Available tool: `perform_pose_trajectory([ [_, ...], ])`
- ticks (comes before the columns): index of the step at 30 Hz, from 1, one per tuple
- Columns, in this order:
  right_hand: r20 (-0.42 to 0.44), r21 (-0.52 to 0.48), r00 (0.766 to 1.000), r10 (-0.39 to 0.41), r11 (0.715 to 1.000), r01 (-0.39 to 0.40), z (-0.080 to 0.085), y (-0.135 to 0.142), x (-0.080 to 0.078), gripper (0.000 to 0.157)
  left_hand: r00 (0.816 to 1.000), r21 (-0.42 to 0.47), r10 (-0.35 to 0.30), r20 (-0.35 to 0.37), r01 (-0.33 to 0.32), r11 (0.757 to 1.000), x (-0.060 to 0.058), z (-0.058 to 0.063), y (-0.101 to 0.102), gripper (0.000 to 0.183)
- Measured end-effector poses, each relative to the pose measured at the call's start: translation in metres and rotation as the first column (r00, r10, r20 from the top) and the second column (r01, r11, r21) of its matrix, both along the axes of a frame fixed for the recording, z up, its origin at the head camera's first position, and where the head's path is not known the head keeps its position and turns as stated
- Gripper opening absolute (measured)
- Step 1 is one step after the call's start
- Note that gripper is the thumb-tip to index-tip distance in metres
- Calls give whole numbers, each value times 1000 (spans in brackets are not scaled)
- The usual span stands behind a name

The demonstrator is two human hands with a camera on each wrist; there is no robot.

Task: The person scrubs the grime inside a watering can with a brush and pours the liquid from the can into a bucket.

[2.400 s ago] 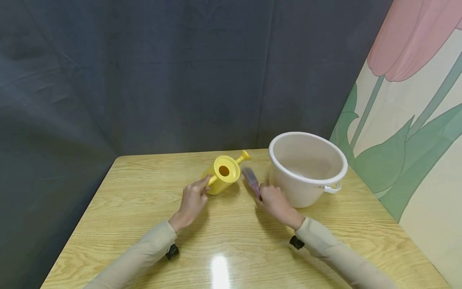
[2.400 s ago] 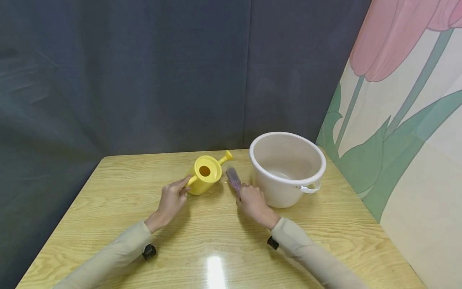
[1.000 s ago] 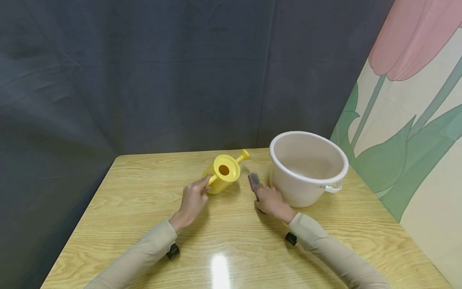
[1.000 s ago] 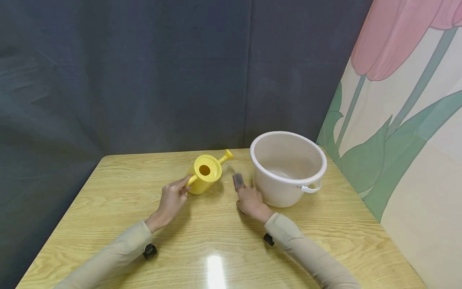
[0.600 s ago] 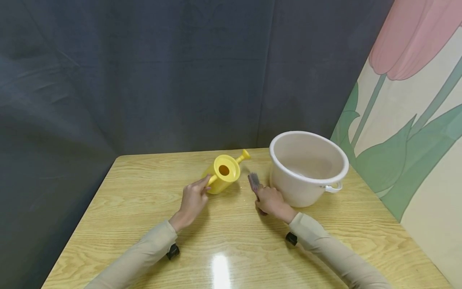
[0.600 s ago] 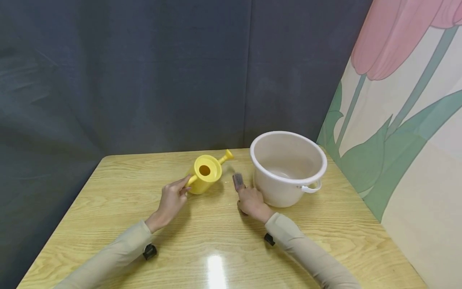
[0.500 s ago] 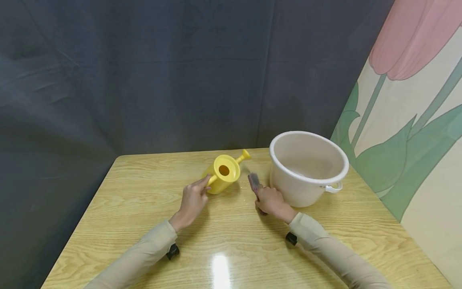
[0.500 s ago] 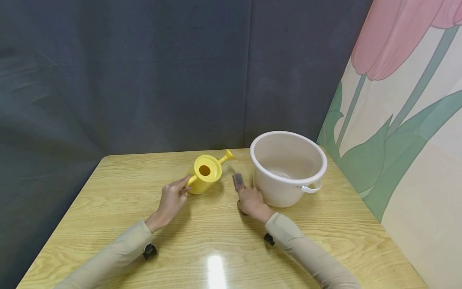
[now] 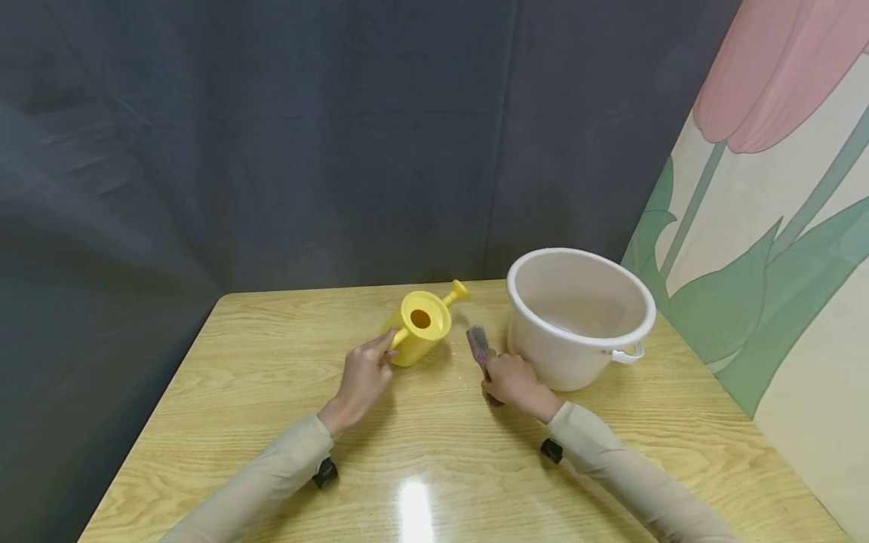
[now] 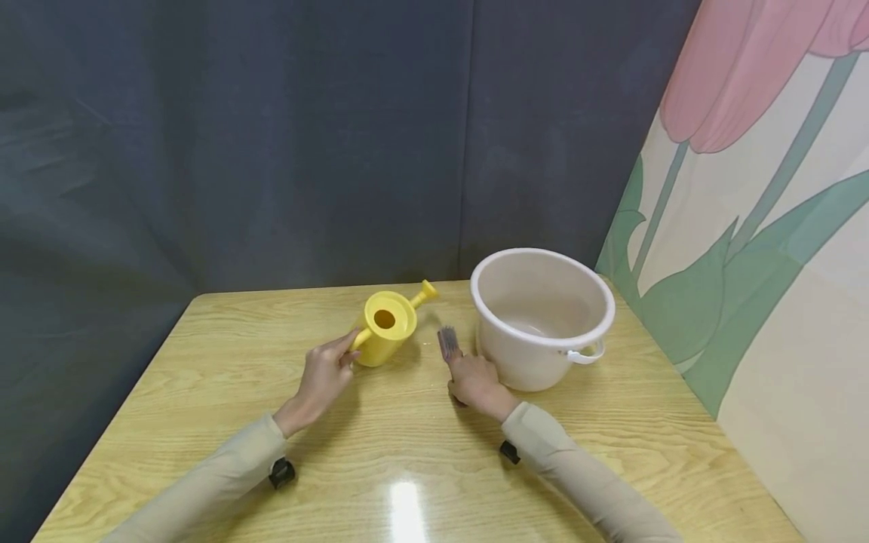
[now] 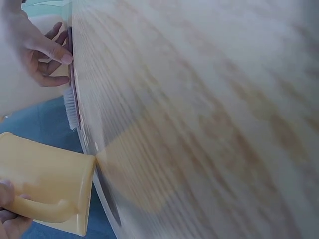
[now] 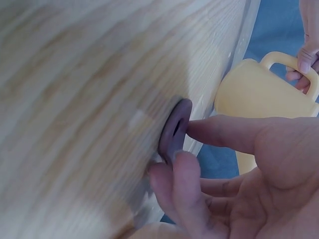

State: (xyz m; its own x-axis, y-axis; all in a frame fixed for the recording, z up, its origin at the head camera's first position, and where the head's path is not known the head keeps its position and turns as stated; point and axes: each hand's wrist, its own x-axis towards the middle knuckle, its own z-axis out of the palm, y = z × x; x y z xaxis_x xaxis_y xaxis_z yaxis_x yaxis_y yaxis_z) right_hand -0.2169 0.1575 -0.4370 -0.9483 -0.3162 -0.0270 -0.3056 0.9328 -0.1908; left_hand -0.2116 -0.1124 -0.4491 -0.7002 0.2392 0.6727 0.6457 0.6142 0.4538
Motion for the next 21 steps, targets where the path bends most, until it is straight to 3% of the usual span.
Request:
perform_pose_trajectory([
  [11, -72, -55, 996, 43, 997, -47, 1, 5, 4, 23, 999, -38, 29, -40, -30, 999, -2, 1, -1, 40],
  [21, -227, -114, 968, 110, 984, -139, 12, 8, 6, 16, 998, -25, 16, -63, -18, 1000, -5, 2, -2, 34],
])
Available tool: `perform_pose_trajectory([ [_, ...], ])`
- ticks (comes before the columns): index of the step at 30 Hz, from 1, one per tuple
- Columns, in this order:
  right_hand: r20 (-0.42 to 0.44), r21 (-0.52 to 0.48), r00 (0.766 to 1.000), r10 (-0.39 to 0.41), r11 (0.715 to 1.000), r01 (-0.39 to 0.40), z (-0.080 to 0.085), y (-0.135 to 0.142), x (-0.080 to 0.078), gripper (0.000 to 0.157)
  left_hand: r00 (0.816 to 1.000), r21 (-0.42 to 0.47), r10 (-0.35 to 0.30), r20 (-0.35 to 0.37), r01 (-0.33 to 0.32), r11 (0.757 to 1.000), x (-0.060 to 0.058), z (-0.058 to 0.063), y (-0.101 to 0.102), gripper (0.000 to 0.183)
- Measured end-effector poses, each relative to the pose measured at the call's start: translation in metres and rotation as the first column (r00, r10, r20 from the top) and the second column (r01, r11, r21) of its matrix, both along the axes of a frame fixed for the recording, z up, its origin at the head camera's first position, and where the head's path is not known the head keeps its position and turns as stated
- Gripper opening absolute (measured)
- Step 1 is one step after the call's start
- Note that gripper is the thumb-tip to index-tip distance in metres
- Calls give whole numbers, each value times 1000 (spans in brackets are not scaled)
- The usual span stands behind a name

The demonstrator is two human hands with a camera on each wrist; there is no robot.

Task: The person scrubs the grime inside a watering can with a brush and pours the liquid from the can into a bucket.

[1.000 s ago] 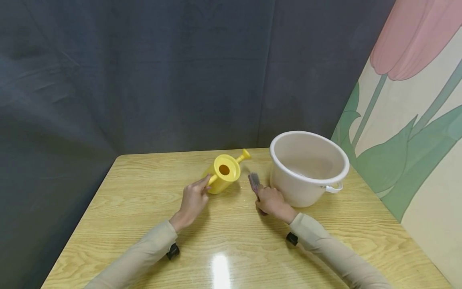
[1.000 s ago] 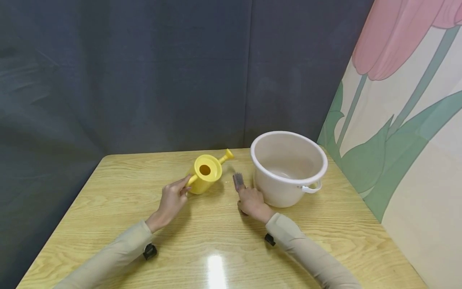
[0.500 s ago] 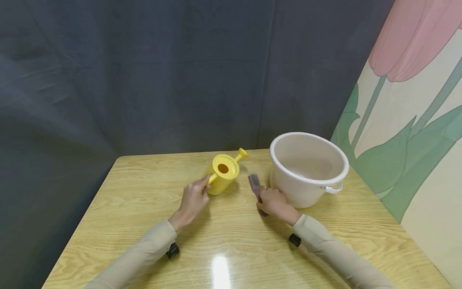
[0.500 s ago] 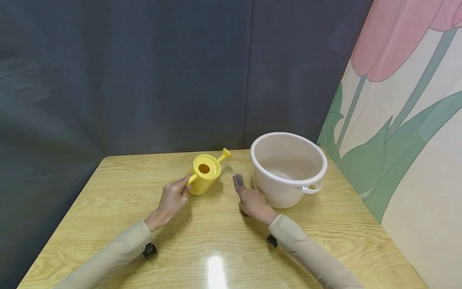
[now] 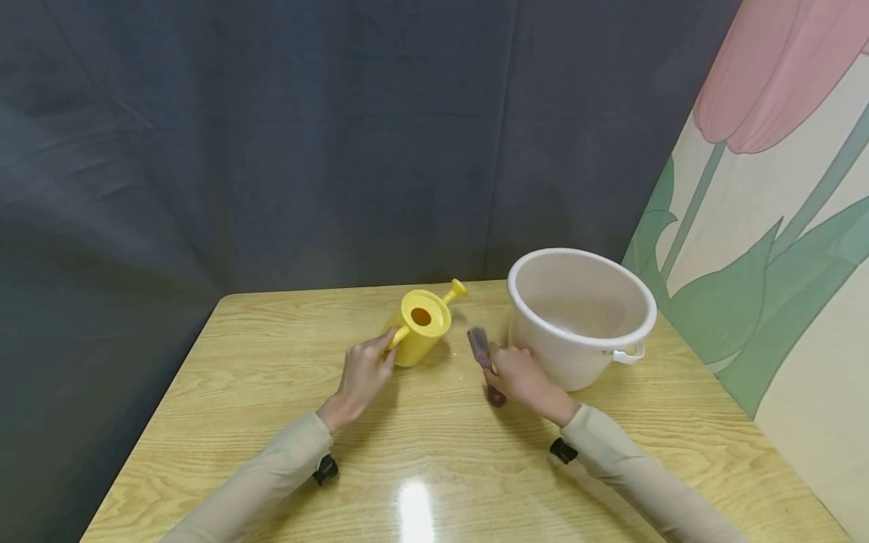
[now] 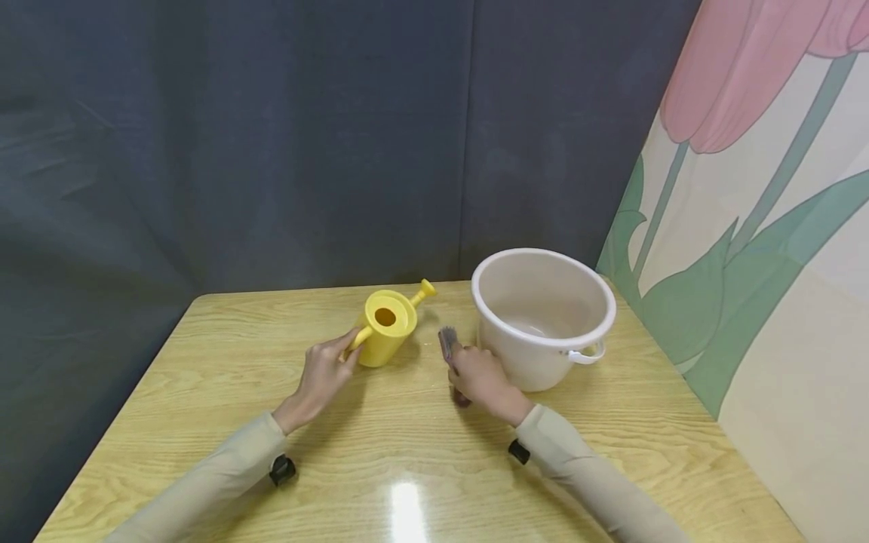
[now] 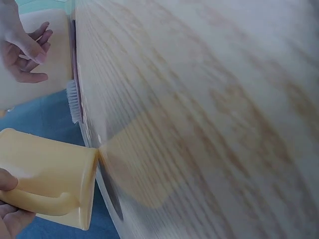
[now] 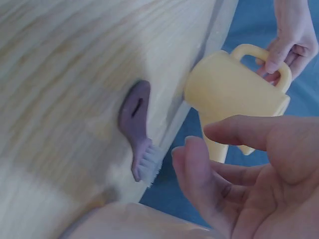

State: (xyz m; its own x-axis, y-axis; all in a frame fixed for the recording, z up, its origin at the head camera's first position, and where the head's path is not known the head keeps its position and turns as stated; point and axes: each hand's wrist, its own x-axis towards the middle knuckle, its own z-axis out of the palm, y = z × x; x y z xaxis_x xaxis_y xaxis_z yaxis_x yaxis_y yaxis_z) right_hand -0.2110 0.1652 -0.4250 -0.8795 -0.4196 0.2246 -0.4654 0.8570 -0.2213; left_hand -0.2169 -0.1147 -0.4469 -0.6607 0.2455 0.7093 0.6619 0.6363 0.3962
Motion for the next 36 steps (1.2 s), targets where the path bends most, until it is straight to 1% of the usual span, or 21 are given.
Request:
perform_pose_trajectory([
  [4, 1, -24, 1000, 5, 1000, -5, 6, 0, 1, 23, 999, 20, -22, 45, 21, 1000, 0, 1, -1, 34],
  [9, -34, -33, 999, 15, 999, -17, 11, 0, 1, 23, 996, 35, -16, 88, 13, 999, -1, 1, -2, 23],
  [12, -47, -54, 999, 23, 998, -26, 14, -1, 2, 23, 995, 46, -9, 99, 4, 999, -2, 1, -2, 18],
  [18, -19, -87, 999, 25, 996, -27, 20, -1, 3, 25, 995, 73, 16, 97, -23, 997, -5, 1, 0, 10],
  [21, -30, -102, 999, 31, 994, -34, 20, 1, 4, 26, 995, 81, 31, 91, -38, 996, -6, 2, 0, 6],
  [24, -61, -127, 997, 47, 990, -55, 19, 3, 7, 26, 996, 84, 43, 82, -49, 995, -7, 1, 1, 8],
  [29, -128, -134, 989, 71, 987, -88, 20, 6, 14, 26, 996, 93, 51, 75, -58, 994, -8, 2, 3, 12],
  [32, -171, -134, 982, 82, 985, -106, 24, 9, 19, 30, 995, 98, 56, 77, -64, 993, -9, 4, 3, 11],
  [36, -233, -152, 968, 89, 980, -126, 32, 12, 24, 31, 995, 101, 68, 74, -75, 992, -11, 4, 4, 11],
])
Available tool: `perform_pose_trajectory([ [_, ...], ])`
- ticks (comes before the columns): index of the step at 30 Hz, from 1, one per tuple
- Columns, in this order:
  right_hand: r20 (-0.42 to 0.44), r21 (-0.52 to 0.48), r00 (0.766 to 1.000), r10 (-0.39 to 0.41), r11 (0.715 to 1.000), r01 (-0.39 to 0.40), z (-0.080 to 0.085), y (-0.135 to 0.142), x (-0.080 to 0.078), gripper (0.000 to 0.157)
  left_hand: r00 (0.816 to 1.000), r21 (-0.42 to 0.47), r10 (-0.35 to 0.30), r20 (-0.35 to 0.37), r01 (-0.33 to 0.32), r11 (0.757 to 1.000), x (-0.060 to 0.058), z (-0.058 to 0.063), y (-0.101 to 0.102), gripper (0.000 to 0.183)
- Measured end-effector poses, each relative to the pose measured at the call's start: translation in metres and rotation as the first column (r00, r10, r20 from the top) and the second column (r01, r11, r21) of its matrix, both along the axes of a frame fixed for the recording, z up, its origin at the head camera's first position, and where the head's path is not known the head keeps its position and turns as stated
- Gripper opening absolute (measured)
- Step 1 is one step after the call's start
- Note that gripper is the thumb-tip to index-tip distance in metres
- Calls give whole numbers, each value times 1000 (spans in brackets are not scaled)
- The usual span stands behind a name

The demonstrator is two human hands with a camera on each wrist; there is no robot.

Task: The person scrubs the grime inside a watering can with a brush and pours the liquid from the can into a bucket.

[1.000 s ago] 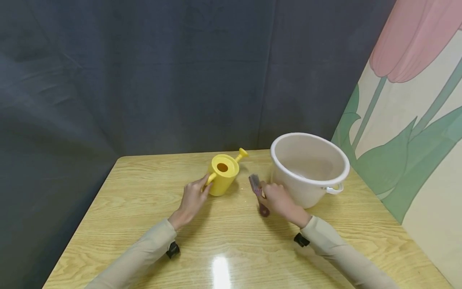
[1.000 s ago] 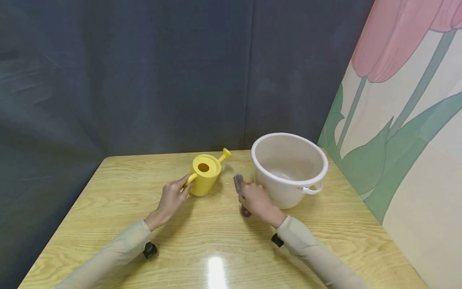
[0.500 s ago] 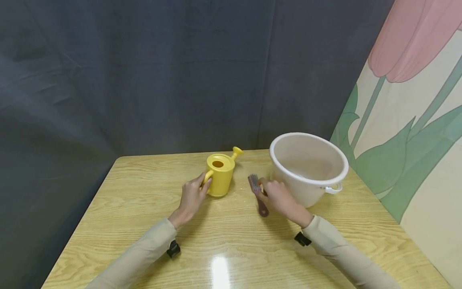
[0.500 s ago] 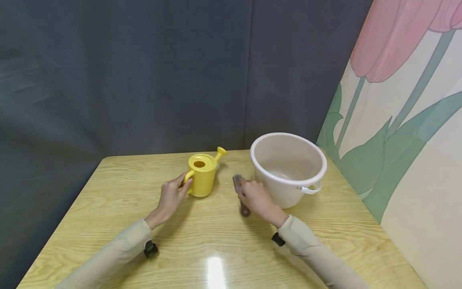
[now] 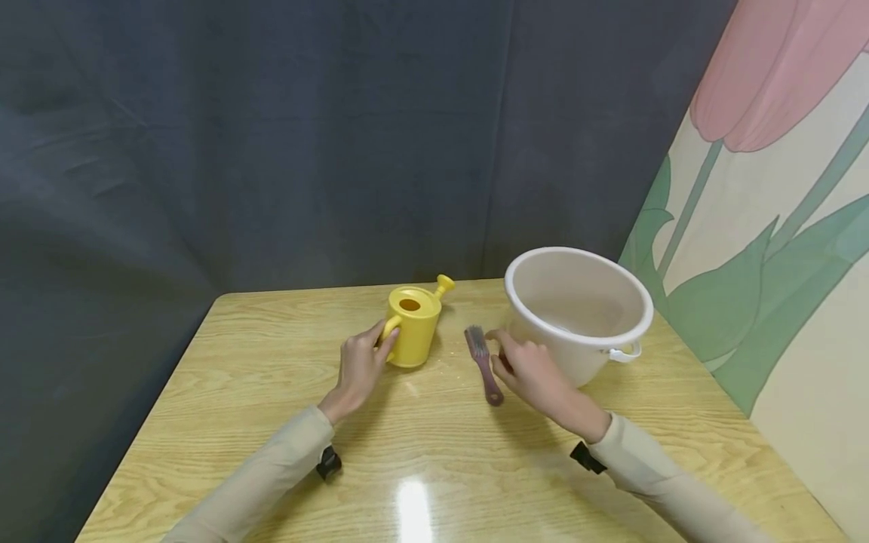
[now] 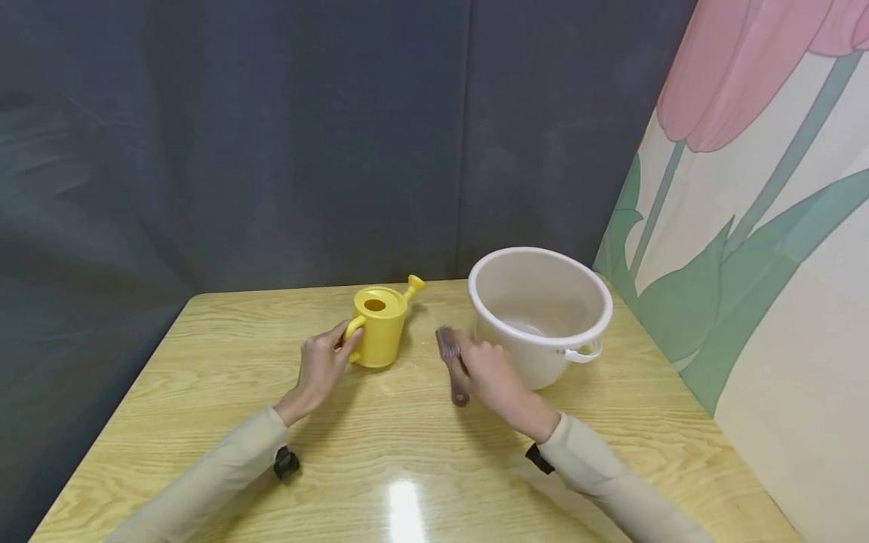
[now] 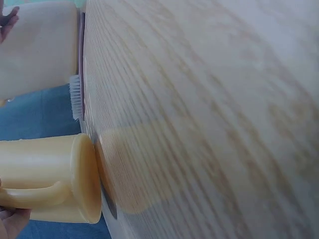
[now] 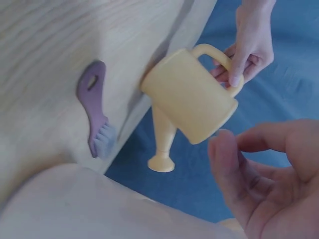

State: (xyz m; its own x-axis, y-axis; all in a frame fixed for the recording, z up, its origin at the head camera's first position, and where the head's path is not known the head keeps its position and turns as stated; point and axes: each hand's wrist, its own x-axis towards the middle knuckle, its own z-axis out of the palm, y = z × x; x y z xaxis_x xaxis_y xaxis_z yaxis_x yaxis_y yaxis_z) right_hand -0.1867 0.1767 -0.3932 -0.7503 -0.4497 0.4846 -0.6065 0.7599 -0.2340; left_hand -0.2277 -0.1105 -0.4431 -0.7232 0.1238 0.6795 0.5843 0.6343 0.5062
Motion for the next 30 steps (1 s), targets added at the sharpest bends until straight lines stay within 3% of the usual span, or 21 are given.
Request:
perform_pose_trajectory([
  [10, -6, -66, 1000, 25, 997, -25, 17, 0, 5, 27, 1000, 57, -5, -6, 6, 998, -5, -1, 0, 12],
  [18, -38, -104, 997, 64, 992, -68, 20, 0, 7, 26, 1000, 80, 29, 6, -29, 996, -14, -1, -1, 14],
  [30, -169, -132, 984, 58, 988, -81, 27, 11, 6, 28, 999, 92, 37, -27, -35, 995, -19, 4, 1, 14],
])
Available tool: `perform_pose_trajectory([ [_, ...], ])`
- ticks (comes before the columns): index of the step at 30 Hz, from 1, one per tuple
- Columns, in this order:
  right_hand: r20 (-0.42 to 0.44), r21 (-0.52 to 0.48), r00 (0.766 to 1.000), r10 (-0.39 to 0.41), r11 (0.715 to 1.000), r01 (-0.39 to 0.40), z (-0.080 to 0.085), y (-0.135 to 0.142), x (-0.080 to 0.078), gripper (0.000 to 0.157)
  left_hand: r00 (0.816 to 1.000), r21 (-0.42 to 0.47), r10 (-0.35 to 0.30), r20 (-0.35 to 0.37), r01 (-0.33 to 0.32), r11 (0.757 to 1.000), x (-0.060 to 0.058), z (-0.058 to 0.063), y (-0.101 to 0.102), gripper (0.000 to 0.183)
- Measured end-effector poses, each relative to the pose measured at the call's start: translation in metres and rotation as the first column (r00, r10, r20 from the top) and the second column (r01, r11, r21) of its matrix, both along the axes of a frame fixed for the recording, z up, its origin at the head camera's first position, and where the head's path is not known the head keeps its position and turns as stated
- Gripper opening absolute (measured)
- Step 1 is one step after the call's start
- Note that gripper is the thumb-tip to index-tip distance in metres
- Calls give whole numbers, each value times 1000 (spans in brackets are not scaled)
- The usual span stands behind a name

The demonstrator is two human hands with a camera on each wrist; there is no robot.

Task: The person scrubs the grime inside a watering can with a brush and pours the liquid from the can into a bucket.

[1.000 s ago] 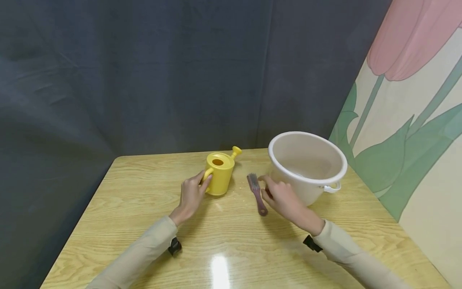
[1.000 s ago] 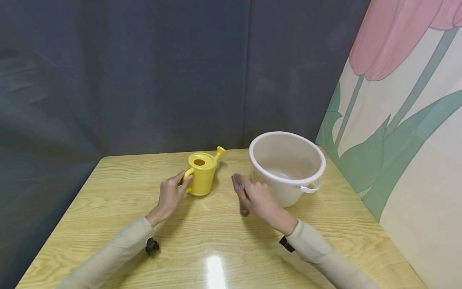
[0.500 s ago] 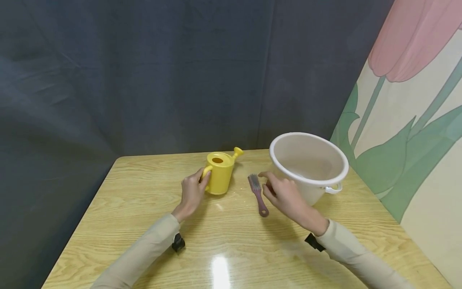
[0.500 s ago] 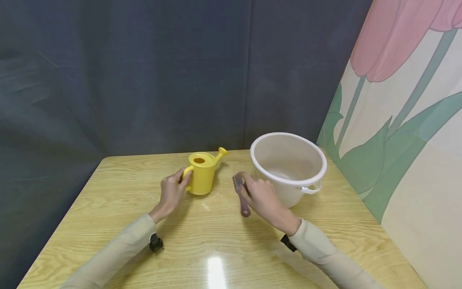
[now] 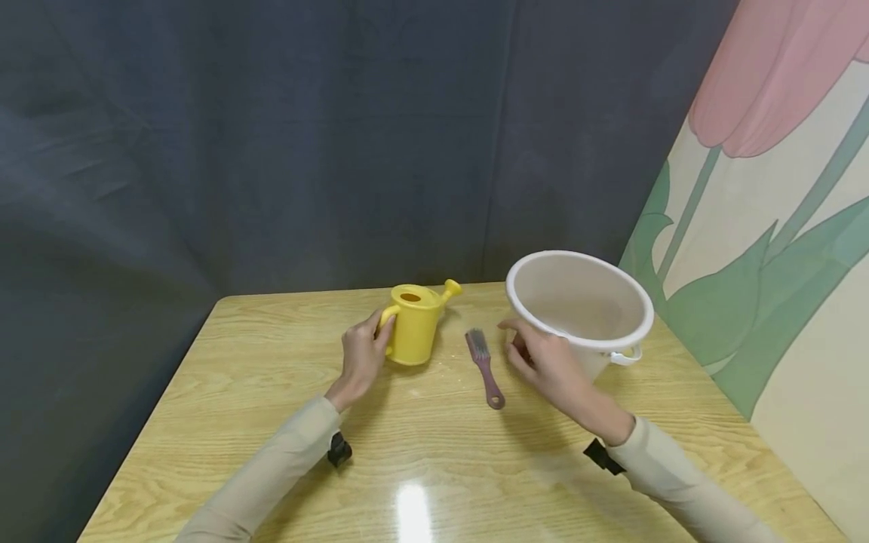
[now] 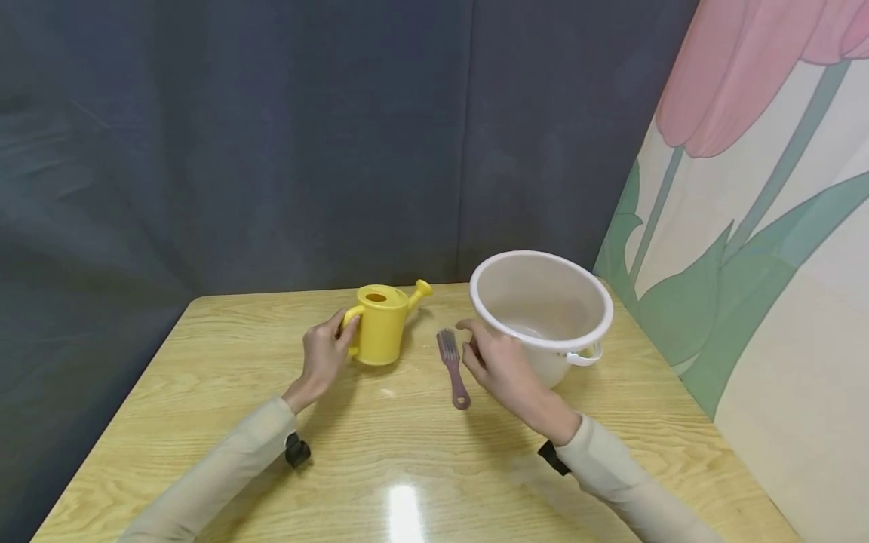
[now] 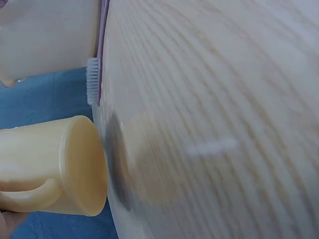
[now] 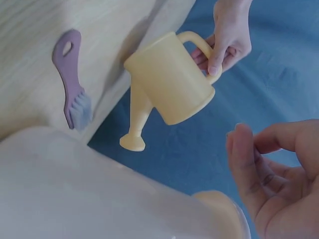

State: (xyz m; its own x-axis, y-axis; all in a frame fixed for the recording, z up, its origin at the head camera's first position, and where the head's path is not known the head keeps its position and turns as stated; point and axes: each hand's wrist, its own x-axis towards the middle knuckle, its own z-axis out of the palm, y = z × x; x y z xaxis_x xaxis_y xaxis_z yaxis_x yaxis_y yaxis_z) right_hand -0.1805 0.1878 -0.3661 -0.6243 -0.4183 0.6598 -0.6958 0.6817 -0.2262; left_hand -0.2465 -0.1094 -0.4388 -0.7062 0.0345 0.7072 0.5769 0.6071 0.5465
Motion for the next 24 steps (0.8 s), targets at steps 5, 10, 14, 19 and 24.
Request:
perform_pose_trajectory([
  [5, -3, -17, 1000, 6, 1000, -6, 6, 7, 1, 27, 1000, 0, -3, -23, 3, 1000, -2, 7, 0, 15],
  [10, 11, -9, 1000, 4, 1000, -4, 6, 11, 3, 27, 1000, 4, -6, 1, 6, 1000, -2, 13, -2, 17],
  [14, -2, -27, 1000, -11, 1000, 11, 6, 13, 5, 28, 999, 7, -24, 29, 24, 1000, -2, 15, -3, 18],
  [19, -33, -72, 999, -22, 997, 20, 11, 15, 8, 28, 999, 10, -33, 19, 33, 999, -1, 16, -2, 18],
  [24, -95, -105, 995, -34, 994, 24, 16, 18, 9, 25, 999, 1, -36, -27, 37, 999, 2, 20, 0, 18],
])
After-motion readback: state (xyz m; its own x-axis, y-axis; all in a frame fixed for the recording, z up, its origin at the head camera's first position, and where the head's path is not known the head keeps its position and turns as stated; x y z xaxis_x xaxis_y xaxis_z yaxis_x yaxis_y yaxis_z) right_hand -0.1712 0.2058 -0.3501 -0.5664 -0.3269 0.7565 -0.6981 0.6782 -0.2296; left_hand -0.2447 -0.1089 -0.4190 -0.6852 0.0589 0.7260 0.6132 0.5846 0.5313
